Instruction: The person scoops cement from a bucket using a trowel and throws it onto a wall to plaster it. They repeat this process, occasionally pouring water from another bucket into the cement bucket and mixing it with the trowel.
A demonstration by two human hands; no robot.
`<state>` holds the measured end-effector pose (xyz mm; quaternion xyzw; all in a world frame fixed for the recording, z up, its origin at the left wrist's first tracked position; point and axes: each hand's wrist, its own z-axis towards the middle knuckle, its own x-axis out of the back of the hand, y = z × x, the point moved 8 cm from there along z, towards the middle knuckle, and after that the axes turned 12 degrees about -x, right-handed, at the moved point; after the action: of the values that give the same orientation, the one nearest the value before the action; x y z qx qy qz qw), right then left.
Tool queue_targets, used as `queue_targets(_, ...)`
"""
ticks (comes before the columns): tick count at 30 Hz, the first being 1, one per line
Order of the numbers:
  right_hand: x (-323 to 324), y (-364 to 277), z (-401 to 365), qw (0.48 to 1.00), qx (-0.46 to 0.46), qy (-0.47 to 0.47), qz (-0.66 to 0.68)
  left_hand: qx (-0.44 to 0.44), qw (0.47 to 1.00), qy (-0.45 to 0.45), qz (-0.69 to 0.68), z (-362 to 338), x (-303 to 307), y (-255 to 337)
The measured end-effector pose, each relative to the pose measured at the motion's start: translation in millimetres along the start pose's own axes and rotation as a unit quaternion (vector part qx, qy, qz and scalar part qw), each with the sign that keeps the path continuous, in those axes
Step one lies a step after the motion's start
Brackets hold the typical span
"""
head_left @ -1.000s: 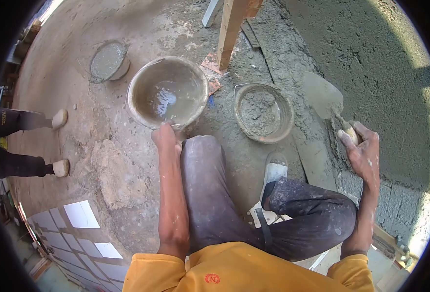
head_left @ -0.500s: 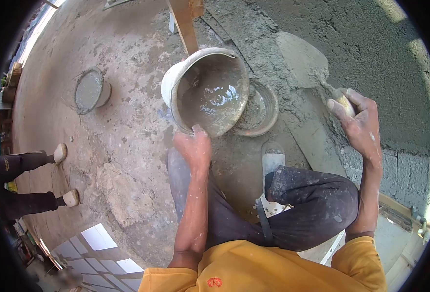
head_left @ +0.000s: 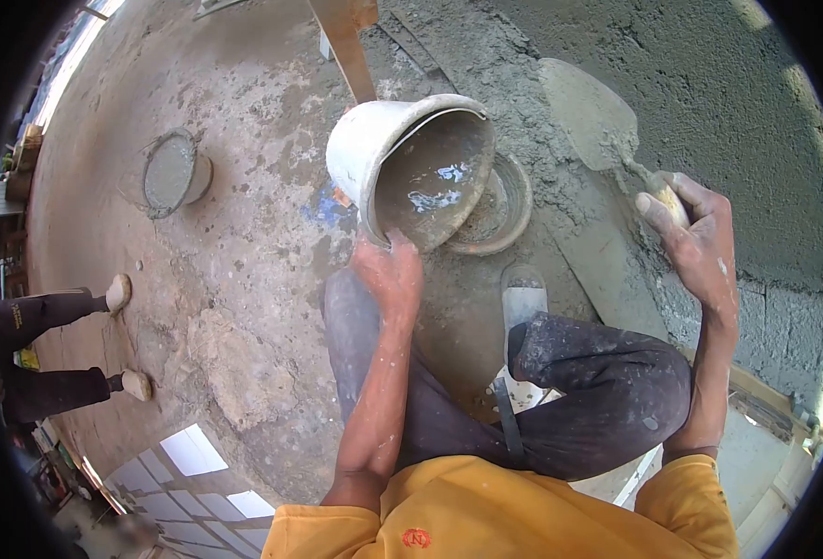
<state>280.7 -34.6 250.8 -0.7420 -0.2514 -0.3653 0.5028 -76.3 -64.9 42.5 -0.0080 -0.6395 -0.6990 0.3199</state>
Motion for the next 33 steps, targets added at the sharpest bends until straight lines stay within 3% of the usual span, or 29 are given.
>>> queue_targets(7,-6.0,-3.4,-1.2,1.0,-0.01,-0.008,-0.025,0.021,0.997,0.004,0.072,-5.4,5.5,-23.1)
queue_targets(15,-20.1,-1.0,2.7,0.999,0.014,-0.03,-0.027,0.022,0.997,0.08,0.004,0.4,35.5,-24.4)
queue_targets(25,-27.4,-18.3,-2.4,0.999,0.002,-0.048,-0.02,0.041,0.995,0.081,0.036,-1.1,46.8,-33.2)
queue_targets(31,-20.9,-15.2,-1.6,0.999,0.001,-0.041,-0.024,0.019,0.995,0.101,-0.014,3.0,52.0,-31.4)
queue_targets(33,-26.8,-17.1,-3.0,0.999,0.008,-0.048,-0.007,0.066,0.993,0.093,-0.01,0.7,52.1,-44.5)
